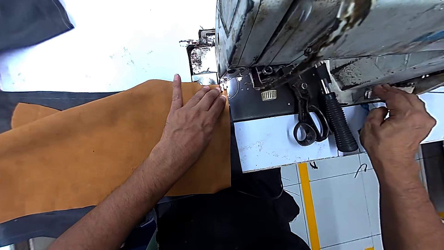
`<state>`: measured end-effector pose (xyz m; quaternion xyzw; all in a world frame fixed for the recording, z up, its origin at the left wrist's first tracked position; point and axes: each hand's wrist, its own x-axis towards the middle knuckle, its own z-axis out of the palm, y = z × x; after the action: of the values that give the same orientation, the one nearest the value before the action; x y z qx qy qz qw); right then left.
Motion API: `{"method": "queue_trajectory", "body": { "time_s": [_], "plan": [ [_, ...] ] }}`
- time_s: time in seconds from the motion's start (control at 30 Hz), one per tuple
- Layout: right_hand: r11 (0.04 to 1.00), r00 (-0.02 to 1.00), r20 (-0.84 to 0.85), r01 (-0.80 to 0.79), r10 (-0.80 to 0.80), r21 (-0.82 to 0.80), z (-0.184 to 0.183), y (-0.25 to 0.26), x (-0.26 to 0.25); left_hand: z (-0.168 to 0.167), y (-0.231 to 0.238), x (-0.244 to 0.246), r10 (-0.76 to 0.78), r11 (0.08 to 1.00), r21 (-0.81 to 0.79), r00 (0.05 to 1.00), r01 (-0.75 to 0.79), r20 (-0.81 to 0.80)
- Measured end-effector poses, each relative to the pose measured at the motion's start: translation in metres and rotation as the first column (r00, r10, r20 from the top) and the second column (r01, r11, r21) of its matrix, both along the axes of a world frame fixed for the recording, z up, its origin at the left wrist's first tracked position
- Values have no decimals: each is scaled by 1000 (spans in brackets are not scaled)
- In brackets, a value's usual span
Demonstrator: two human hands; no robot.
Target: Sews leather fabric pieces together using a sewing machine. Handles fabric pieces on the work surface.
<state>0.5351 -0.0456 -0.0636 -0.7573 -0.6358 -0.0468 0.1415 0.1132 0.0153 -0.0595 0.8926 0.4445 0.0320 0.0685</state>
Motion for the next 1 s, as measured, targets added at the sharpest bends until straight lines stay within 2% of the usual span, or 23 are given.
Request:
{"method": "queue_trajectory", "body": {
  "time_s": [0.13, 0.37, 0.5, 0.57, 0.63, 0.67, 0.77, 0.83, 0.9, 0.93, 1.0],
  "plan": [
    [1000, 1000, -6, 5, -5, 3, -1, -1, -1, 0, -2, 0, -7, 1000, 1, 1000, 7, 8],
    [993, 998, -63, 23, -16, 118, 13, -10, -14, 2, 0, -1, -9, 1000, -4, 1000, 9, -19],
    [963, 991, -132, 31, 5, 269, 17, -31, -72, 3, 2, 0, 4, 1000, 0, 999, -4, -38],
    [957, 968, -243, 4, 70, 290, 17, -47, -109, 3, 3, 1, 3, 1000, -10, 999, -3, -47],
    [965, 886, -438, -39, 153, 259, 19, -57, -146, 3, 4, 1, 1, 1000, -5, 999, -1, -47],
    [976, 814, -556, -59, 168, 207, 20, -61, -163, 3, 4, 1, 1, 1000, -1, 999, -1, -46],
    [992, 563, -826, -115, 20, -54, 28, -67, -198, 4, 4, 1, -1, 1000, -4, 998, 1, -61],
    [955, 420, -893, -163, -159, -247, 32, -69, -211, 4, 4, 2, 2, 1000, 3, 997, -2, -80],
    [901, 343, -891, -205, -299, -382, 35, -73, -220, 3, 5, 3, -7, 1000, -12, 998, 6, -64],
    [885, 322, -885, -216, -335, -413, 36, -74, -224, 4, 7, 1, -20, 999, -50, 1000, 19, -16],
    [865, 281, -880, -226, -382, -447, 36, -74, -230, 12, 16, -22, -18, 974, -219, 984, 57, 179]
  ]
}}
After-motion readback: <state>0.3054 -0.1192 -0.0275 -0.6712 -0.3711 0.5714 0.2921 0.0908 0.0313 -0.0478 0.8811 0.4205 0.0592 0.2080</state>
